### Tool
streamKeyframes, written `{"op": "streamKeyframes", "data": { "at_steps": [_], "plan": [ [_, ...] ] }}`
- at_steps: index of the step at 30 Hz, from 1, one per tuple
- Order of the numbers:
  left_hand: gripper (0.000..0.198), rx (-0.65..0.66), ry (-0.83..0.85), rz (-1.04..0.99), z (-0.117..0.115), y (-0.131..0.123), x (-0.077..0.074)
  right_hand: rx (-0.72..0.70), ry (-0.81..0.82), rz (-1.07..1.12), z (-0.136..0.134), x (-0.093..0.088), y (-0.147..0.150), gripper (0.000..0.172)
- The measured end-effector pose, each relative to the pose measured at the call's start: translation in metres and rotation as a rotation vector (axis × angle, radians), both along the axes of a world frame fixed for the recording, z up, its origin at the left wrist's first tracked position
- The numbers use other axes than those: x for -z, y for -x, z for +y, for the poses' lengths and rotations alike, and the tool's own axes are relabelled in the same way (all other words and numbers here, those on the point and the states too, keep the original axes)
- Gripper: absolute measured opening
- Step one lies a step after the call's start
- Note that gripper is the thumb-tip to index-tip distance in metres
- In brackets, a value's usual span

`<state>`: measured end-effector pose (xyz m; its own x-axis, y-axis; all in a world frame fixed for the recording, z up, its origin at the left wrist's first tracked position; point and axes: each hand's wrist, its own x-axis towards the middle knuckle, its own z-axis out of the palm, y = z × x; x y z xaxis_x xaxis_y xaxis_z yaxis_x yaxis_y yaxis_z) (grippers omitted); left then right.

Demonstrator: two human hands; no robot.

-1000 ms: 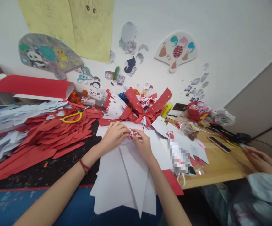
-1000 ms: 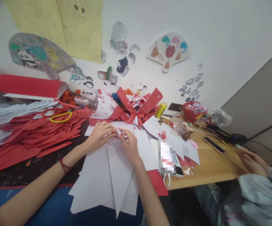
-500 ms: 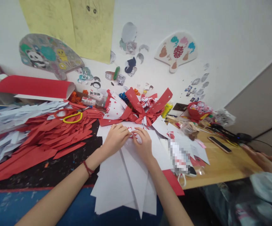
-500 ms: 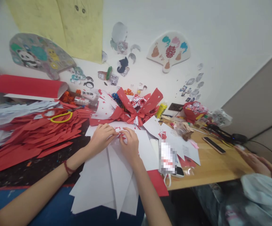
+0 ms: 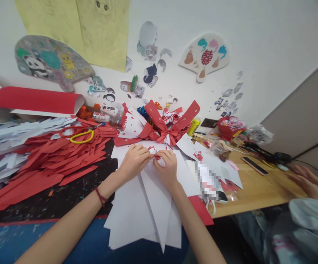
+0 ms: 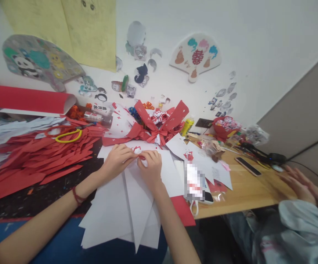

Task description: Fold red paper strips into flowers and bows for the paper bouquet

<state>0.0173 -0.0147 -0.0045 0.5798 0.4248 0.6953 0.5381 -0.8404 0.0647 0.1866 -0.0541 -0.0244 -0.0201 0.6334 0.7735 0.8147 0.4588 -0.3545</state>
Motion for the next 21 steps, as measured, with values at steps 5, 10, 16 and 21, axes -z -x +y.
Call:
{"op": "streamKeyframes", "data": {
  "at_steps": [5, 10, 16, 21],
  "plan": [
    [0.021, -0.042, -0.035, 0.019, -0.002, 0.001, -0.002, -0.006, -0.064, -0.047, -0.001, 0.000, -0.002, 0.011],
    [0.020, -0.053, -0.122, 0.097, 0.000, 0.003, 0.003, 0.007, -0.079, -0.215, -0.001, -0.001, -0.003, 0.018],
    [0.020, 0.006, -0.173, 0.277, 0.002, 0.009, 0.001, -0.095, -0.023, -0.266, 0.004, 0.005, -0.005, 0.023],
    [0.020, 0.060, -0.130, 0.286, 0.005, 0.011, 0.000, -0.174, 0.013, -0.202, 0.006, 0.011, -0.006, 0.019]
  ]
}}
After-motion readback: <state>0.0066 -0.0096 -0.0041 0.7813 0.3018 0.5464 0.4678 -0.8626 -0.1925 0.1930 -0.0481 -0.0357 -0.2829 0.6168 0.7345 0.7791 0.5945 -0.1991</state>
